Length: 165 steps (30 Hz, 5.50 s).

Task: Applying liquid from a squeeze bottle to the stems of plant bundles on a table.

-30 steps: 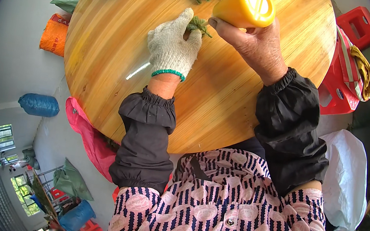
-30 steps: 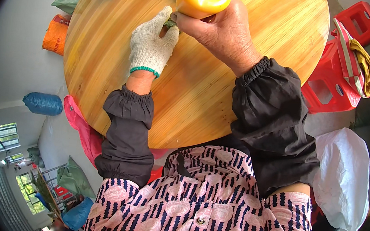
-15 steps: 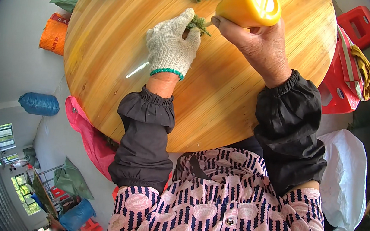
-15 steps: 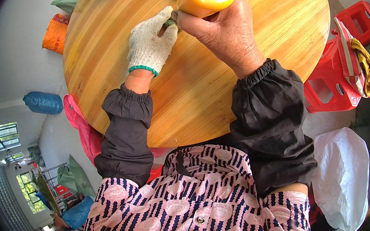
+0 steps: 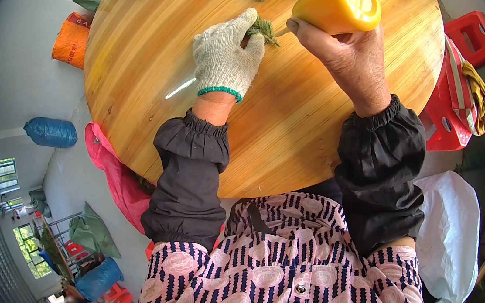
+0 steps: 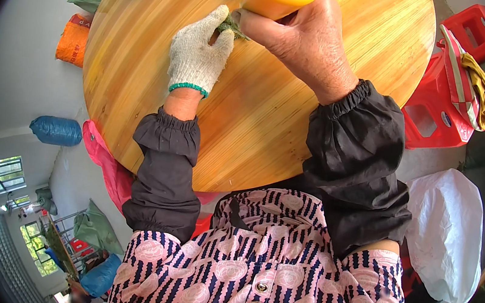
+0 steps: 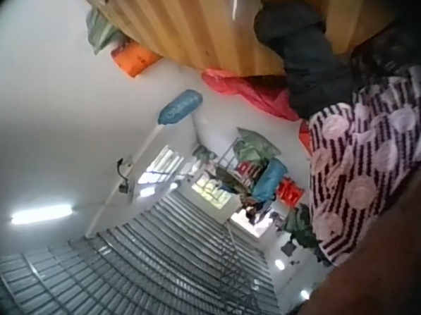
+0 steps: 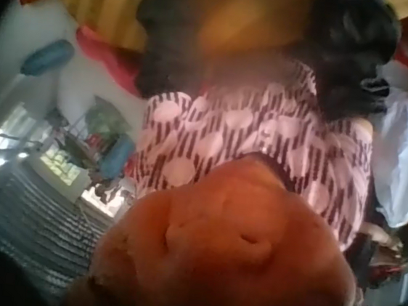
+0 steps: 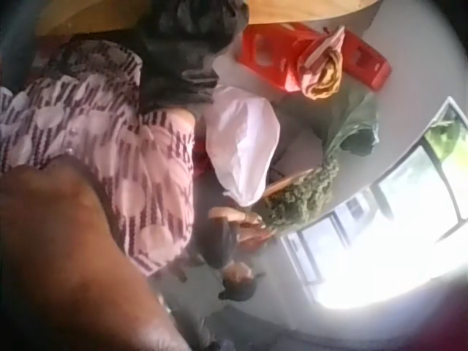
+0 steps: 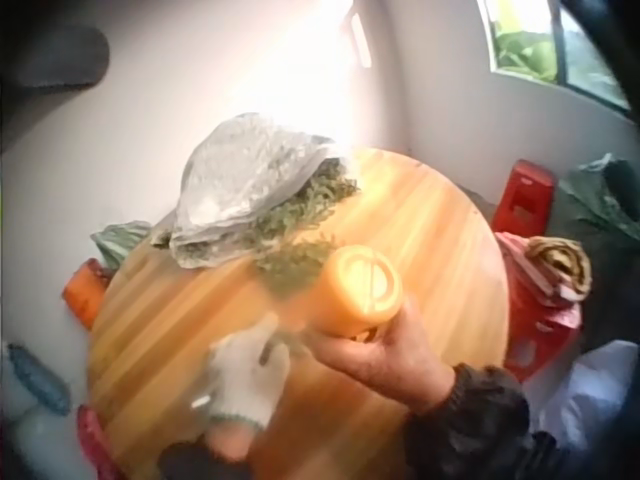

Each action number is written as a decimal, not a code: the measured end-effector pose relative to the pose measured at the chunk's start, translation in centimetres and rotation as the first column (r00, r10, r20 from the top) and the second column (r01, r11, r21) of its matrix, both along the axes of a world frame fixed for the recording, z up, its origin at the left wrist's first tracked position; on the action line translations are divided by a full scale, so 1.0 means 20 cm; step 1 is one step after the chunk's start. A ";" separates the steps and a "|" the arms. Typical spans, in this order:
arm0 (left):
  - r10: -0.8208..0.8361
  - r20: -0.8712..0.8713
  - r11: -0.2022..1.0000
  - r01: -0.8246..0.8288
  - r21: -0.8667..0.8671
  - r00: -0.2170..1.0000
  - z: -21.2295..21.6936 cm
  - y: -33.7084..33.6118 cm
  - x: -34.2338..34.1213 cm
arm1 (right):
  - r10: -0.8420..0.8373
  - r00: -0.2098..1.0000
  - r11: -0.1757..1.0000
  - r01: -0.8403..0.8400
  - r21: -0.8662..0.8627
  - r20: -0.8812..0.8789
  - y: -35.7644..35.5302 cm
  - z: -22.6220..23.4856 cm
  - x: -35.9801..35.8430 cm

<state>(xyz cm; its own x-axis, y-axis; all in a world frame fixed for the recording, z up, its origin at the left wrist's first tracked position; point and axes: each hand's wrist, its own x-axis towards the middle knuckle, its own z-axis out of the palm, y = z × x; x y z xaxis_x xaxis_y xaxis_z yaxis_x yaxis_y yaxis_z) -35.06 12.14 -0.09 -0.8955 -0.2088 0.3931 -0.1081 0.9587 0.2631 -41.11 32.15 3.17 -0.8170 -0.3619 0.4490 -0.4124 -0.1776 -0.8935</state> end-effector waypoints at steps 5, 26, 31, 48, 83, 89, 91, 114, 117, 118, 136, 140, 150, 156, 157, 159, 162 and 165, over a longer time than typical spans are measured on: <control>0.000 0.007 1.000 0.000 0.007 1.000 0.02 0.00 0.01 | -0.001 1.000 1.000 0.001 0.013 -0.020 0.01 0.01 0.00; -0.028 -0.198 0.933 0.096 0.346 0.980 -0.08 -0.08 0.01 | 0.115 0.897 0.805 0.168 -0.569 0.428 0.06 -0.19 -0.32; 0.111 -0.313 0.931 0.011 0.364 0.943 -0.04 -0.08 0.30 | 0.148 0.851 0.760 0.228 -0.609 0.504 0.16 -0.34 -0.52; 0.807 -0.067 0.517 -0.646 0.561 0.586 -0.18 -0.78 1.62 | 0.127 0.789 0.566 0.440 -0.697 0.601 0.25 -0.45 -0.65; -0.096 0.074 0.869 0.048 0.492 0.993 0.00 -0.17 -0.55 | -0.050 0.771 0.533 0.559 -0.635 0.635 0.07 -0.28 -0.42; 0.075 -0.078 0.455 0.036 0.890 0.994 0.05 -0.06 -0.24 | -0.064 0.757 0.542 0.573 -0.615 0.650 0.07 -0.30 -0.43; 0.171 0.070 0.493 -0.147 0.857 0.983 0.06 -0.03 -0.11 | -0.067 0.749 0.542 0.582 -0.606 0.660 0.09 -0.29 -0.43; -0.362 -0.002 0.782 0.305 0.544 0.932 -0.12 -0.18 0.07 | -0.128 0.703 0.576 0.627 -0.525 0.700 -0.01 -0.29 -0.43; -0.102 -0.019 0.789 0.093 0.607 0.995 -0.16 -0.21 0.05 | -0.111 0.705 0.569 0.623 -0.536 0.701 -0.02 -0.29 -0.42; -0.064 -0.006 0.796 0.055 0.603 0.998 -0.18 -0.23 0.07 | -0.109 0.704 0.567 0.624 -0.538 0.702 -0.05 -0.31 -0.41; -0.139 -0.052 0.883 0.147 0.445 0.989 -0.09 -0.17 0.10 | 0.128 0.923 0.810 0.114 -0.576 0.363 -0.05 -0.18 -0.24; -0.180 -0.062 0.968 0.188 0.164 0.982 -0.09 -0.25 0.12 | 0.176 0.920 0.879 0.013 -0.477 0.350 -0.13 -0.12 -0.12; -0.115 0.118 0.992 0.109 0.058 0.986 -0.04 -0.19 0.11 | 0.117 0.991 0.990 -0.111 -0.092 0.065 -0.18 -0.06 0.03; -0.088 0.117 0.996 0.087 0.014 0.989 -0.06 -0.17 0.10 | 0.154 0.983 0.985 -0.145 -0.091 0.102 -0.19 -0.09 0.03; -0.086 0.118 0.996 0.085 0.016 0.989 -0.06 -0.18 0.10 | 0.156 0.982 0.985 -0.147 -0.089 0.104 -0.20 -0.09 0.03; -0.095 0.105 0.995 0.095 0.005 0.990 -0.06 -0.19 0.10 | 0.121 0.989 0.992 -0.118 -0.037 0.085 -0.20 -0.08 0.04; -0.089 0.083 0.996 0.090 -0.013 0.993 -0.04 -0.17 0.11 | 0.119 0.992 0.991 -0.116 -0.066 0.044 -0.22 -0.11 0.02; -0.032 0.134 0.999 0.037 -0.037 0.990 -0.04 -0.15 0.10 | 0.113 0.992 0.993 -0.110 -0.051 0.057 -0.21 -0.12 0.01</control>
